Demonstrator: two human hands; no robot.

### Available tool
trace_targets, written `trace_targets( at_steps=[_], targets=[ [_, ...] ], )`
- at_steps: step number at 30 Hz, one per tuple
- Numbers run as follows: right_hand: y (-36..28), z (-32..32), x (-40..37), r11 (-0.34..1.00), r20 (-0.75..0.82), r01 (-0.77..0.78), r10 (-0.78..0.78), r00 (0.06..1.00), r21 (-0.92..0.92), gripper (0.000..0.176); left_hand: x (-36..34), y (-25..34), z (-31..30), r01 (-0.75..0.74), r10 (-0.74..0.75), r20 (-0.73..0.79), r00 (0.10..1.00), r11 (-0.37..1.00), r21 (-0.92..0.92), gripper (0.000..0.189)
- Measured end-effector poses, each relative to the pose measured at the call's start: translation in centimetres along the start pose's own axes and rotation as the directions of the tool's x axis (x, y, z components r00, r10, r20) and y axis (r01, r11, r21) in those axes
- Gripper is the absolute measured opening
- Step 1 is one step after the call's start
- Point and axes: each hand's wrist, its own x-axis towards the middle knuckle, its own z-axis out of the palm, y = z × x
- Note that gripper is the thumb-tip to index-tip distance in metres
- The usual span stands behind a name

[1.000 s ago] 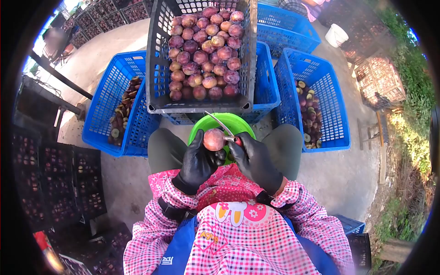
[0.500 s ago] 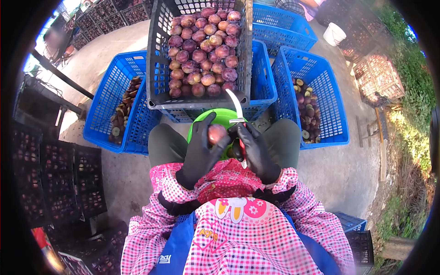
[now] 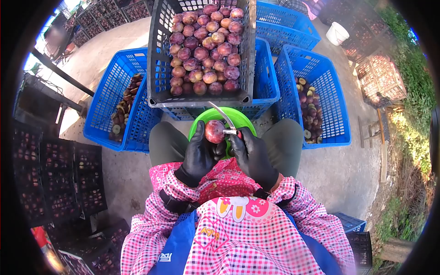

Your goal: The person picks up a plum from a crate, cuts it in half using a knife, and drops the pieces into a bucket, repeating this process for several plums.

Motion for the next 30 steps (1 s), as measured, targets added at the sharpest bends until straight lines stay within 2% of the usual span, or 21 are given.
trace_targets(
  at_steps=[2,5,7,8,9,11,13,14,16,17,18,19,20,21,22,23,24,26,27,29,30],
  targets=[
    [-0.4,-0.2,0.2,0.999,0.043,0.020,-0.019,0.999,-0.033,0.022,0.0,0.0,0.1,-0.009,0.011,0.076,0.997,1.000,-0.026,0.062],
    [-0.6,0.0,0.4,0.999,0.036,0.034,-0.033,0.999,-0.041,0.023,-0.1,-0.1,0.6,0.004,-0.005,-0.052,0.999,1.000,-0.009,0.062],
    [-0.4,0.1,0.5,0.998,0.042,0.022,-0.019,0.999,-0.065,0.023,0.1,-0.2,-0.3,-0.012,0.021,0.109,0.994,0.996,-0.088,0.061],
    [-0.2,0.2,0.5,0.996,0.046,0.011,-0.007,0.999,-0.089,0.023,0.0,-0.3,-0.4,-0.012,0.021,0.108,0.994,0.996,-0.088,0.061],
    [-0.2,0.3,0.4,0.996,0.047,0.011,-0.007,0.999,-0.088,0.023,-0.1,-0.6,-0.4,-0.050,0.051,0.077,0.996,0.999,-0.018,0.060],
    [-0.2,0.6,0.2,0.964,-0.017,0.061,-0.068,0.998,-0.260,0.023,-0.1,-0.7,-0.3,-0.081,0.078,0.048,0.996,0.995,0.052,0.059],
    [-0.4,0.9,0.2,0.941,-0.013,0.071,-0.080,0.997,-0.330,0.023,-0.2,-0.6,0.3,-0.038,0.059,0.275,0.960,0.996,-0.082,0.059],
    [-0.5,1.0,0.3,0.914,-0.010,0.083,-0.094,0.995,-0.397,0.022,-0.3,-0.4,1.1,-0.035,0.056,0.278,0.959,0.996,-0.080,0.059],
    [0.9,1.5,0.1,0.923,-0.040,0.117,-0.142,0.989,-0.365,0.025,-0.9,-0.3,3.0,-0.140,0.169,-0.070,0.983,0.942,0.305,0.050],
    [1.6,1.7,0.2,0.927,-0.061,0.170,-0.201,0.978,-0.334,0.029,0.3,-0.4,0.2,-0.145,0.173,-0.070,0.982,0.942,0.304,0.050],
    [2.2,1.6,0.6,0.928,-0.058,0.173,-0.203,0.977,-0.331,0.029,2.3,-0.6,-5.1,-0.075,0.053,0.317,0.947,0.996,0.058,0.052],
    [2.8,1.1,0.8,0.958,0.156,-0.174,0.140,0.978,0.226,0.029,2.9,-0.8,-8.0,0.096,0.023,0.664,0.747,0.985,-0.142,0.057],
    [3.3,0.3,1.1,0.582,0.492,-0.555,0.282,0.824,0.595,0.029,2.3,-0.6,-6.9,0.092,0.021,0.664,0.748,0.987,-0.135,0.057],
    [0.7,-3.2,1.0,0.546,0.698,-0.657,0.173,0.695,0.519,0.035,1.5,-0.4,-4.6,-0.081,0.095,0.422,0.901,0.995,-0.051,0.056],
    [0.4,-3.6,0.9,0.526,0.649,-0.605,0.126,0.750,0.598,0.036,0.5,-0.6,-2.9,-0.215,0.205,0.142,0.968,0.974,0.064,0.055],
    [0.2,-3.7,0.5,0.497,0.595,-0.551,0.083,0.799,0.671,0.037,0.7,-0.2,-2.3,-0.141,0.143,-0.001,0.990,0.978,-0.154,0.054],
    [0.3,-3.5,0.7,0.498,0.589,-0.544,0.080,0.804,0.675,0.037,0.6,0.1,-2.3,-0.148,0.158,0.060,0.986,0.978,-0.146,0.055],
    [0.7,-2.7,0.7,0.806,0.300,-0.442,0.342,0.891,0.395,0.032,0.9,0.4,-2.3,-0.162,0.179,0.119,0.977,0.976,-0.144,0.056],
    [0.9,-2.2,0.3,0.803,0.307,-0.449,0.346,0.886,0.392,0.032,1.1,0.2,-2.2,-0.194,0.200,0.079,0.977,0.978,-0.082,0.056],
    [0.8,-1.3,-0.7,0.984,0.174,-0.172,0.176,0.969,-0.036,0.028,1.1,0.0,-1.8,-0.220,0.221,0.038,0.975,0.975,-0.018,0.057],
    [0.5,-0.8,-0.9,0.990,0.157,-0.140,0.141,0.977,-0.019,0.025,1.0,0.1,-1.3,-0.213,0.213,0.034,0.976,0.977,-0.007,0.057]
  ],
)
